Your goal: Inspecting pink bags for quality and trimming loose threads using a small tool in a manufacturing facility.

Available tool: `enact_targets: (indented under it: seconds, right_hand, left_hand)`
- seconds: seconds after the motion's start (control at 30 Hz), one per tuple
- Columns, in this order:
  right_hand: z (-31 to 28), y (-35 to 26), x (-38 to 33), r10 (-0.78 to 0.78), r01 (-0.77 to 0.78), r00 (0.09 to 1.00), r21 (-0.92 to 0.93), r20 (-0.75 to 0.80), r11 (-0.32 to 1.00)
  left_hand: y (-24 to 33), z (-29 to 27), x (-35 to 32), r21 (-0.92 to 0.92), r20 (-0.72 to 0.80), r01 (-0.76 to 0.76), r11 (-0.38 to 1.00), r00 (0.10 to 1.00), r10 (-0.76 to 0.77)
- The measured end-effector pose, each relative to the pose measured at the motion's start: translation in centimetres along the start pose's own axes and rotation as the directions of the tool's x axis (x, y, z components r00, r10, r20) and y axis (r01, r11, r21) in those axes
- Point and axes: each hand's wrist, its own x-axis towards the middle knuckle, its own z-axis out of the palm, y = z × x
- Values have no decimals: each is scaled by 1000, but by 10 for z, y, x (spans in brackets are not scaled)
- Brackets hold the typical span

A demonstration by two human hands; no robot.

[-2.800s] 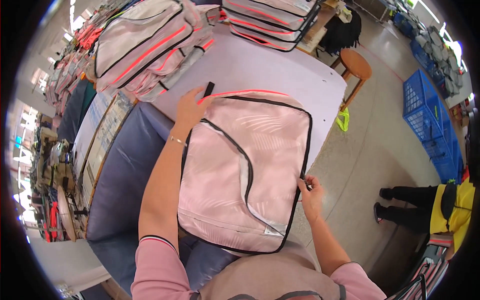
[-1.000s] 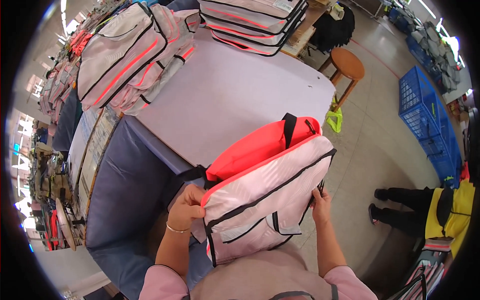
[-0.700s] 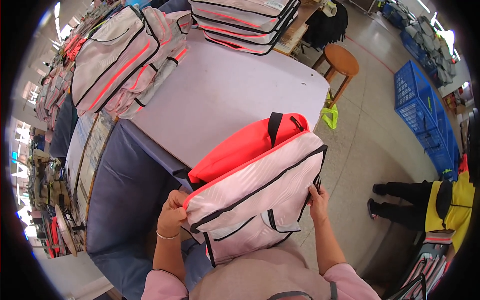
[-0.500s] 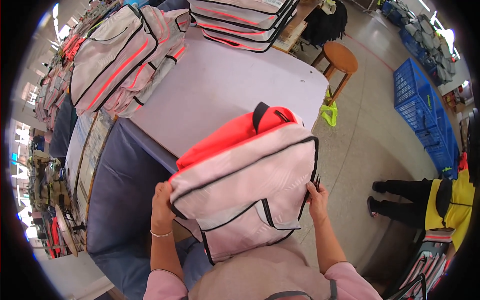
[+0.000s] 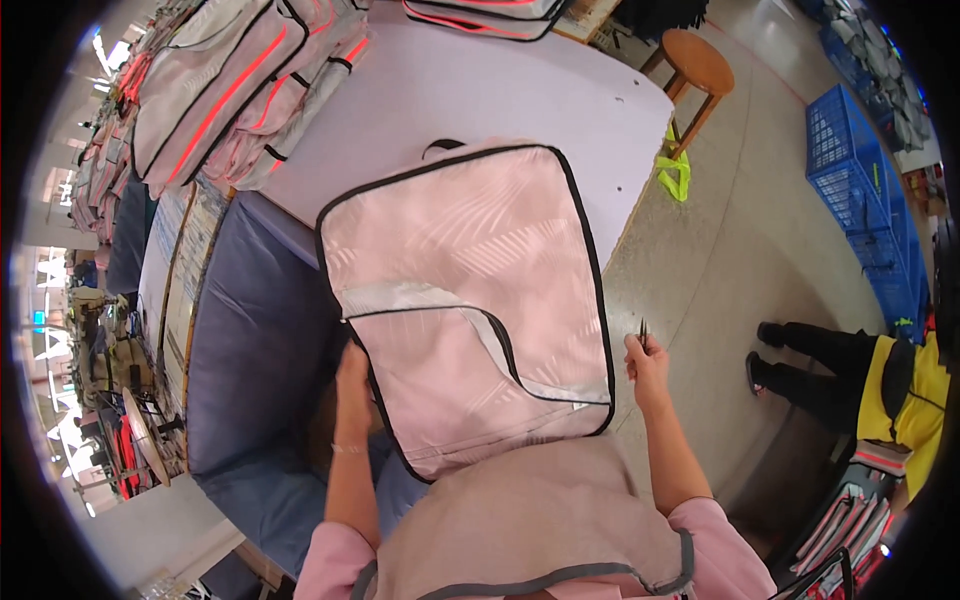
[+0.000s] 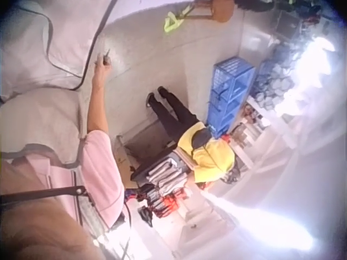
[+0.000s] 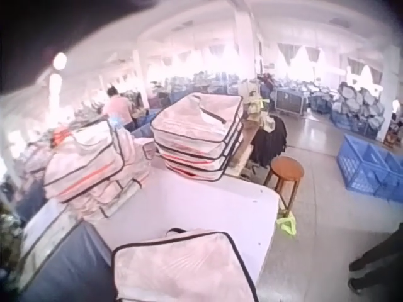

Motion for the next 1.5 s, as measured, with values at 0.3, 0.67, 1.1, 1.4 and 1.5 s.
enact_targets:
  seconds: [0.3,0.67,1.1,1.4,1.5]
  right_hand:
    - [62,-18,-29,-102,84,991,186,88,979]
    - [79,-135,-109,-548,518,835,416,-54,748]
    - [87,66,-143,-75,77,997,402,-20,912]
    - [56,39,-254,-552,557,831,-77,72,827]
    - [29,47,-282,-629,631,776,55,-46,774]
  left_hand:
    - [7,5,-43,250,-22,-283,926,955,297]
    - [149,-26,-49,-6,10,-608,794,794,608]
    - [-8,-87,-31,76,461,-53,996,887,12]
    - [-14,-104,-110,150,656,-520,841,689,309]
    - [-11,-83,-125,274,719,-687,673,611,332]
